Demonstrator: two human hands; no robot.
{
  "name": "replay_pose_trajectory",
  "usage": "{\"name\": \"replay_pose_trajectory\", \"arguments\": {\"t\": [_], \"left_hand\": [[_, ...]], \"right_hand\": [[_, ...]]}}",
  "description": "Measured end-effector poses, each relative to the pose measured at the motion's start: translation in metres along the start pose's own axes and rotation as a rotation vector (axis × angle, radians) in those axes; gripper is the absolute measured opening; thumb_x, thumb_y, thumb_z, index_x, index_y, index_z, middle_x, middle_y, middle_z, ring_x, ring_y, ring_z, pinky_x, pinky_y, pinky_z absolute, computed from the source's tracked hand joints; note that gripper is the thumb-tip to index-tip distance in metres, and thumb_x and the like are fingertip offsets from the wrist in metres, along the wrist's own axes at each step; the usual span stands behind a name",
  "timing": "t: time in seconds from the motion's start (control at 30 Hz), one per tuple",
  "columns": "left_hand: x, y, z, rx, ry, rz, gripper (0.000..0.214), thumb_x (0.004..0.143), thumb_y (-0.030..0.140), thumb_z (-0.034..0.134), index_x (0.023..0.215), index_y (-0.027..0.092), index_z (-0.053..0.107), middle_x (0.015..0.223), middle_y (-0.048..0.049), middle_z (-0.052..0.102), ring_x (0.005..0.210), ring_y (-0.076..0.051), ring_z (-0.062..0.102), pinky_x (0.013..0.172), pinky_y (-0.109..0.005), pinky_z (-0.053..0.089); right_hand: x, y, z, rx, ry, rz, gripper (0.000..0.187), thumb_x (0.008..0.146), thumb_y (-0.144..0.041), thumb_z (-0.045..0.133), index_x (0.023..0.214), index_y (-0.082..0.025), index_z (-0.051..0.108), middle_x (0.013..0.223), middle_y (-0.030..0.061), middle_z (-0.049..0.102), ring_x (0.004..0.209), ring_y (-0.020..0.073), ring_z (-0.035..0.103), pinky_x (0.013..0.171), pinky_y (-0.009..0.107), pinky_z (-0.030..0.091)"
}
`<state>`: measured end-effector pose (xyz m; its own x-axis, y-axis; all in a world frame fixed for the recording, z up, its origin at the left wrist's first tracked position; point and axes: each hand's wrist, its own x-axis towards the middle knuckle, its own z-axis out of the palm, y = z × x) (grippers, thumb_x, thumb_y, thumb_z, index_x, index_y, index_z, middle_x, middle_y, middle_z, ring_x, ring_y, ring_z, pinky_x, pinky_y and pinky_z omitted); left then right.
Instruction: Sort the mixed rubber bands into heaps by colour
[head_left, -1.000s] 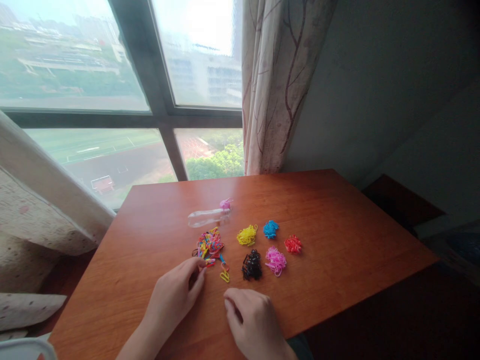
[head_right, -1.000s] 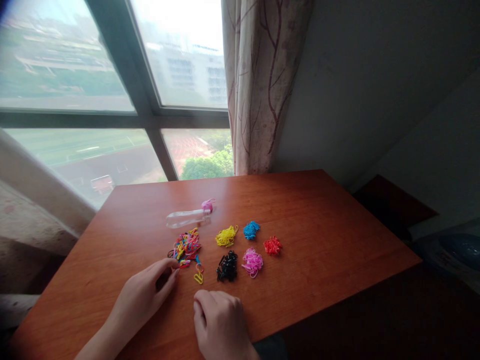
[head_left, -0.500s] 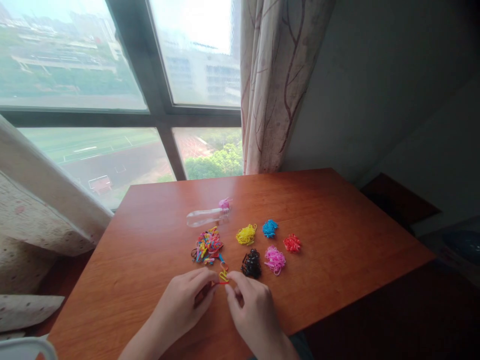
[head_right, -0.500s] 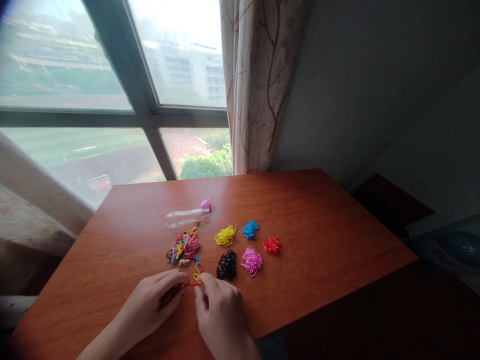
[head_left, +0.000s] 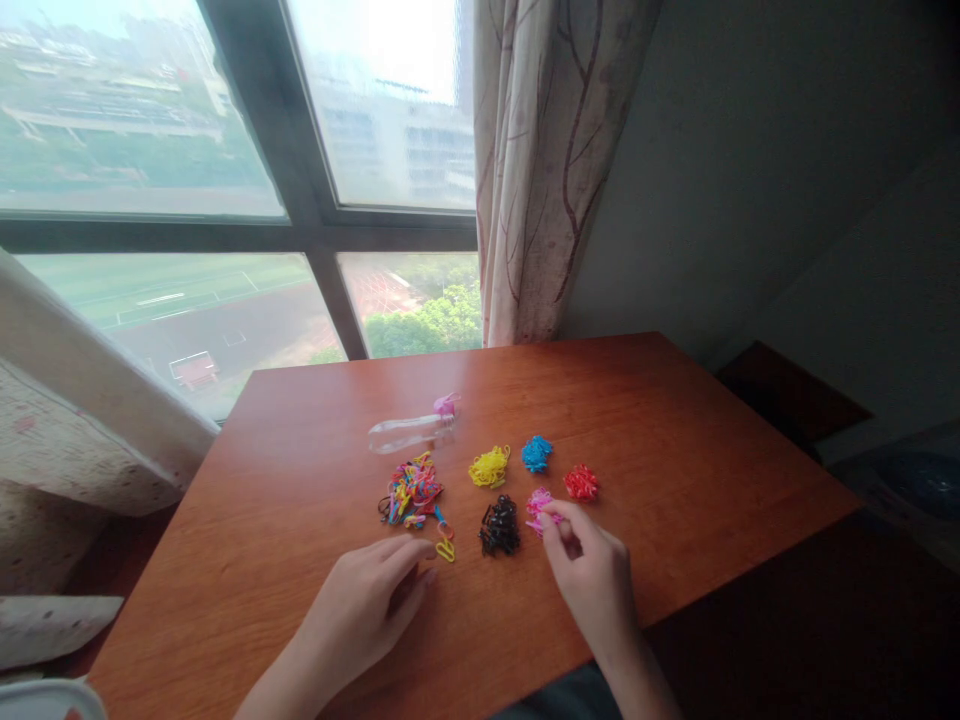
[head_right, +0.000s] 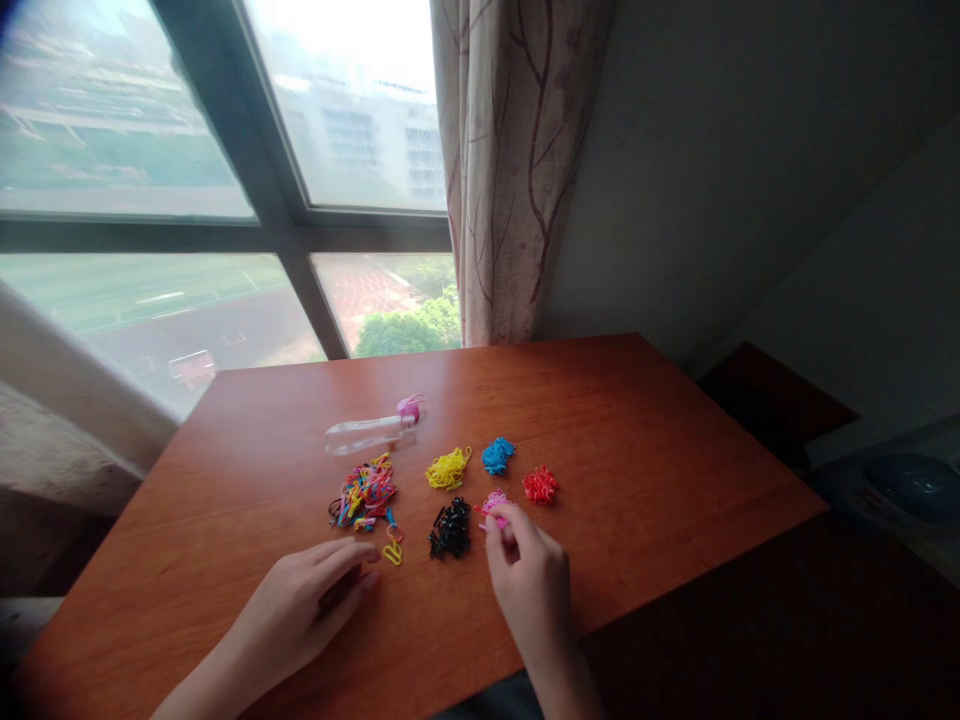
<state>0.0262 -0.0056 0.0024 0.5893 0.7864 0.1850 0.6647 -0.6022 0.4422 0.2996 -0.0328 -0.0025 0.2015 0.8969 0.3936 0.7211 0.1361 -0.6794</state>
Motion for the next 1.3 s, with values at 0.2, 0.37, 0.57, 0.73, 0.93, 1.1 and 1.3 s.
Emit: {"name": "replay_pose_trajectory", "arguments": {"t": [0.2, 0.37, 0.57, 0.73, 0.93, 1.1, 1.3], "left_hand": [[0.004, 0.003, -0.003, 0.011, -0.013, -0.014, 0.020, 0.094, 0.019, 0.044, 0.095, 0.024, 0.063, 0.083, -0.0018, 0.072, 0.073, -0.017, 0.069, 0.065, -0.024, 0.051], [0.004, 0.003, -0.003, 0.018, -0.011, -0.020, 0.021, 0.095, 0.019, 0.043, 0.093, 0.023, 0.063, 0.082, -0.0023, 0.071, 0.073, -0.016, 0.069, 0.065, -0.023, 0.050], [0.002, 0.000, -0.001, 0.018, -0.012, -0.017, 0.020, 0.094, 0.018, 0.043, 0.095, 0.023, 0.063, 0.085, -0.0029, 0.073, 0.074, -0.016, 0.070, 0.066, -0.023, 0.051], [0.000, -0.004, 0.003, 0.042, 0.020, -0.024, 0.022, 0.093, 0.018, 0.044, 0.104, 0.023, 0.062, 0.095, -0.0037, 0.076, 0.081, -0.018, 0.072, 0.071, -0.025, 0.054], [0.005, 0.000, 0.007, 0.098, -0.004, -0.061, 0.025, 0.096, 0.022, 0.043, 0.113, 0.025, 0.061, 0.103, -0.0038, 0.076, 0.087, -0.020, 0.073, 0.073, -0.027, 0.055], [0.010, 0.005, 0.007, 0.063, -0.005, -0.084, 0.021, 0.095, 0.022, 0.045, 0.101, 0.026, 0.065, 0.092, -0.0025, 0.076, 0.080, -0.017, 0.072, 0.070, -0.023, 0.053], [0.009, 0.004, 0.009, 0.089, -0.017, -0.129, 0.020, 0.093, 0.020, 0.045, 0.089, 0.024, 0.064, 0.082, -0.0021, 0.073, 0.072, -0.017, 0.070, 0.063, -0.023, 0.050]], "right_hand": [[0.026, 0.067, -0.023, -0.278, 0.095, 0.141, 0.038, 0.095, -0.048, 0.047, 0.091, -0.019, 0.071, 0.071, 0.0060, 0.071, 0.062, 0.0202, 0.067, 0.059, 0.027, 0.043], [0.028, 0.076, -0.022, -0.305, 0.071, 0.160, 0.042, 0.094, -0.050, 0.045, 0.095, -0.019, 0.073, 0.074, 0.0087, 0.073, 0.064, 0.0219, 0.068, 0.061, 0.028, 0.044], [0.027, 0.066, -0.024, -0.281, 0.099, 0.149, 0.046, 0.096, -0.051, 0.043, 0.098, -0.017, 0.073, 0.077, 0.0103, 0.074, 0.066, 0.0226, 0.069, 0.064, 0.029, 0.047], [0.022, 0.049, -0.023, -0.235, 0.186, 0.116, 0.044, 0.095, -0.050, 0.046, 0.093, -0.016, 0.074, 0.073, 0.0095, 0.073, 0.061, 0.0204, 0.068, 0.060, 0.027, 0.048], [0.001, 0.002, 0.001, -0.043, -0.001, -0.072, 0.027, 0.098, -0.032, 0.047, 0.093, -0.019, 0.071, 0.079, 0.0059, 0.074, 0.064, 0.0170, 0.069, 0.063, 0.023, 0.051], [-0.020, -0.031, 0.025, 0.065, -0.132, -0.183, 0.023, 0.098, -0.021, 0.045, 0.097, -0.020, 0.068, 0.081, 0.0039, 0.072, 0.069, 0.0161, 0.069, 0.066, 0.023, 0.049], [-0.031, -0.046, 0.038, 0.079, -0.257, -0.218, 0.023, 0.097, -0.019, 0.043, 0.094, -0.022, 0.066, 0.072, 0.0006, 0.067, 0.065, 0.0155, 0.065, 0.063, 0.023, 0.043]]}}
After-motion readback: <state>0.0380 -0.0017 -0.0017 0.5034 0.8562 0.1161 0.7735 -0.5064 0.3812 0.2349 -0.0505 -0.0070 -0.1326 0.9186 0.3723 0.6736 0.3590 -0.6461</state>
